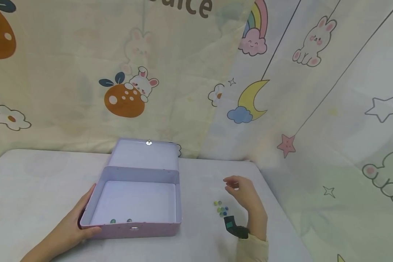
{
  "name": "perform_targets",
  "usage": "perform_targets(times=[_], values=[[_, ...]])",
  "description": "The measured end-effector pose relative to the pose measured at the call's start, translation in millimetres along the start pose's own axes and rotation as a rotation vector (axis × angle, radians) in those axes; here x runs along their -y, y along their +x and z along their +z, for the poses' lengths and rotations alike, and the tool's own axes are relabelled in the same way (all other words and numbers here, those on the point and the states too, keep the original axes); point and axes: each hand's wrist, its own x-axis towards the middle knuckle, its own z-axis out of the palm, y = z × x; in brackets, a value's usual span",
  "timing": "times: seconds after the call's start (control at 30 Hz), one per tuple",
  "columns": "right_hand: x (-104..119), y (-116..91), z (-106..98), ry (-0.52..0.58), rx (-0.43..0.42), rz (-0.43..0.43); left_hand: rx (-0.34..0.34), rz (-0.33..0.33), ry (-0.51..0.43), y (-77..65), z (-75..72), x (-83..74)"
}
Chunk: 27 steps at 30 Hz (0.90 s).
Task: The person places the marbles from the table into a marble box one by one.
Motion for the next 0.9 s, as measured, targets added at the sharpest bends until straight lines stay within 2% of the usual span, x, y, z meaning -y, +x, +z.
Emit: perform_targets(times=[0.17, 0.37, 0.63, 0.9], values=[[-13.4, -1.0, 5.4, 0.012, 0.020, 0.106, 0.007, -0.018, 0.005, -1.1, -1.9, -0.9], [-26.8, -1.9, 11.8, 0.001, 0.100, 0.203, 0.016, -0.024, -0.011, -0.7, -1.3, -1.8], [-46.6, -1.5, 20.9, -0.010, 0.191, 0.230, 0.006, -0.003, -0.022, -0.9, -1.2, -0.9], [-57.5, -0.2, 30.6, 0.055, 0.269, 0.223, 0.015, -0.002, -0.041, 0.3, 0.0, -1.8]])
